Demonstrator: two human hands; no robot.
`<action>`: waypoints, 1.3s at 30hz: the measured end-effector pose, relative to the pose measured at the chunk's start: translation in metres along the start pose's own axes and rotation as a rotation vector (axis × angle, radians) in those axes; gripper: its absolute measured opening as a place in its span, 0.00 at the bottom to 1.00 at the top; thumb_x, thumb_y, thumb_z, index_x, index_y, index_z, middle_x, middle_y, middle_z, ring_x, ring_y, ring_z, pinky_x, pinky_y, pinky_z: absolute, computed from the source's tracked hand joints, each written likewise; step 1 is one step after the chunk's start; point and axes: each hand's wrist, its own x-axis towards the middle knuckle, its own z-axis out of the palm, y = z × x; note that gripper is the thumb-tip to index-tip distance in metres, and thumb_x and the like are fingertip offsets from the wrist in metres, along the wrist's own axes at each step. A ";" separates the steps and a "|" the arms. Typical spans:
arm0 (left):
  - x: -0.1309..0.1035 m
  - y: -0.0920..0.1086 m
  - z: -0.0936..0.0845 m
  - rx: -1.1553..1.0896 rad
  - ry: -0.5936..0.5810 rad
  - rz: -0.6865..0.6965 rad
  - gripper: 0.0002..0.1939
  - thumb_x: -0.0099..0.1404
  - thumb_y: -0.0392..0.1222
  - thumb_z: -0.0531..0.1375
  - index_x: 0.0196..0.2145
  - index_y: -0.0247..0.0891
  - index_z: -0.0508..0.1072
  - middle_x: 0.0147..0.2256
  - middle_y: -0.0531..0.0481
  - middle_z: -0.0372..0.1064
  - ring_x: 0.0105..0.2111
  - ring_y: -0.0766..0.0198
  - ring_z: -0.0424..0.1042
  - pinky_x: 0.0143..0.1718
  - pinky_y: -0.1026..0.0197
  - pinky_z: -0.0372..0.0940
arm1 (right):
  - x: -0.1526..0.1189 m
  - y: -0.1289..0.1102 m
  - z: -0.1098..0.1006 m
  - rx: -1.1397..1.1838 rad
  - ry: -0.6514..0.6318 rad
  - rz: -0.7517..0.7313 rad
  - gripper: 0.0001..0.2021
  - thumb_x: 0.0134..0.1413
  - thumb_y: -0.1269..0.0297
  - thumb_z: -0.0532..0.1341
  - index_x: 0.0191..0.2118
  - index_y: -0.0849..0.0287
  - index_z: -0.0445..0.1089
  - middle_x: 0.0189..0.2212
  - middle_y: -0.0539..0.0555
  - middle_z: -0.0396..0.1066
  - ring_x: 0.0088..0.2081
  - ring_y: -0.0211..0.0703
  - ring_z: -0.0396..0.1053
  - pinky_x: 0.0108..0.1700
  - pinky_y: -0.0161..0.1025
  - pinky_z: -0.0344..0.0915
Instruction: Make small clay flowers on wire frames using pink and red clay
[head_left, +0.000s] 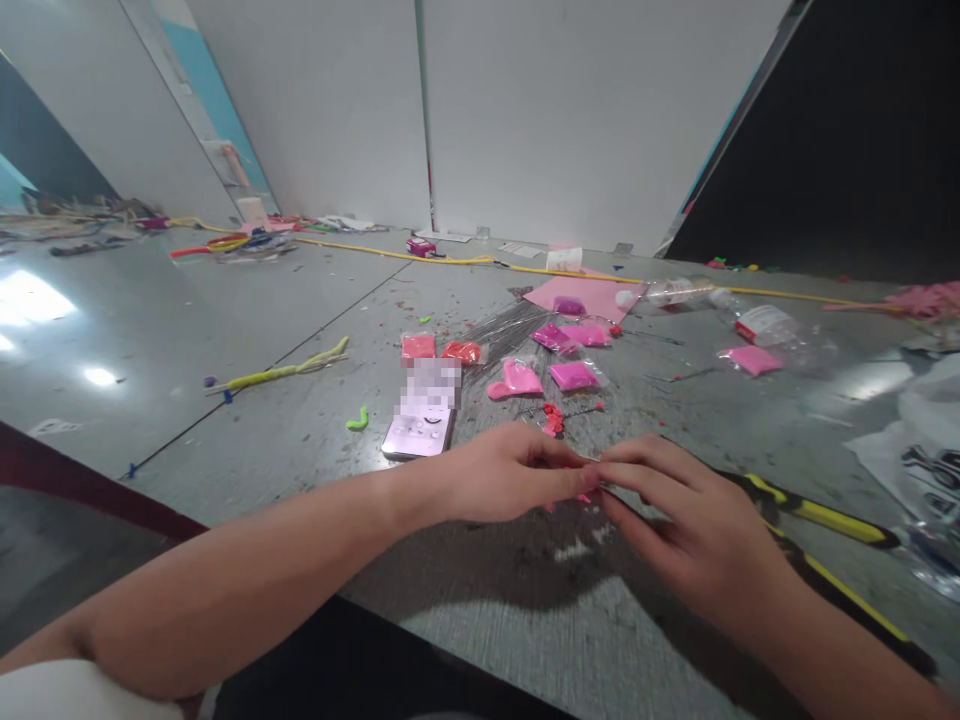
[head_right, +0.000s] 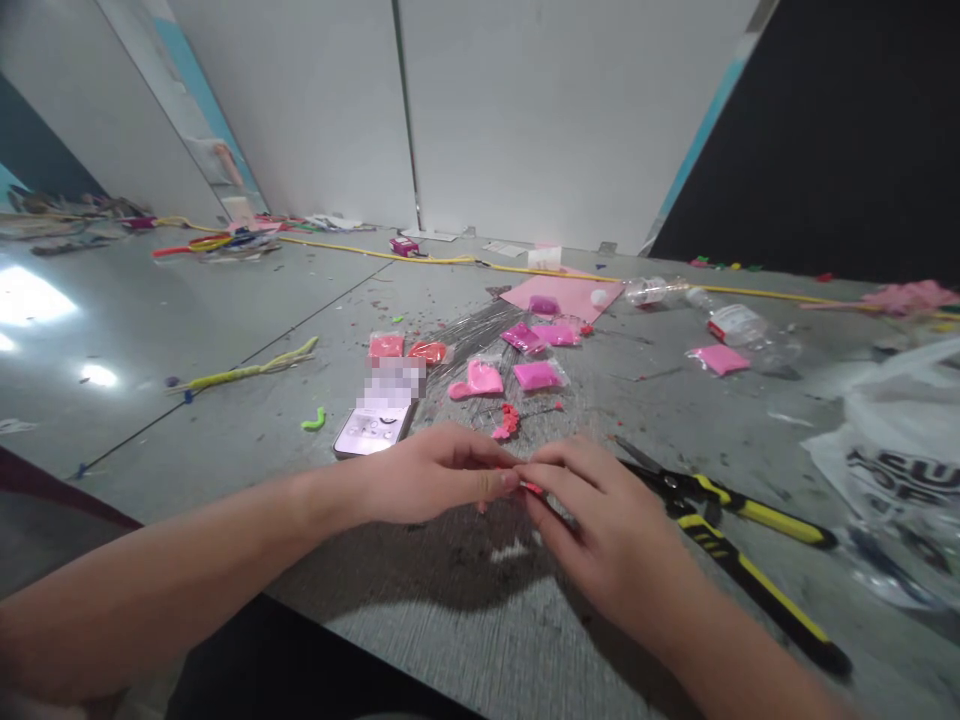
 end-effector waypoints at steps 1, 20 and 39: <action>-0.001 0.001 0.001 0.025 -0.006 -0.017 0.17 0.73 0.52 0.57 0.39 0.36 0.78 0.31 0.51 0.70 0.31 0.66 0.67 0.33 0.64 0.61 | 0.000 0.000 0.000 0.001 -0.009 -0.007 0.06 0.67 0.71 0.60 0.47 0.53 0.71 0.40 0.53 0.75 0.40 0.41 0.74 0.41 0.40 0.72; 0.002 -0.011 0.000 -0.151 -0.005 -0.022 0.22 0.63 0.60 0.68 0.34 0.35 0.75 0.26 0.54 0.66 0.25 0.69 0.66 0.27 0.64 0.59 | -0.001 -0.002 -0.003 0.073 -0.034 -0.005 0.04 0.65 0.69 0.63 0.44 0.54 0.71 0.38 0.52 0.73 0.38 0.39 0.72 0.39 0.37 0.71; -0.003 0.001 -0.005 -0.108 -0.085 -0.070 0.17 0.65 0.55 0.67 0.33 0.37 0.76 0.27 0.55 0.67 0.26 0.70 0.66 0.27 0.65 0.61 | -0.005 -0.005 -0.011 0.243 -0.120 0.315 0.13 0.72 0.63 0.53 0.32 0.53 0.65 0.29 0.48 0.68 0.30 0.37 0.67 0.30 0.34 0.66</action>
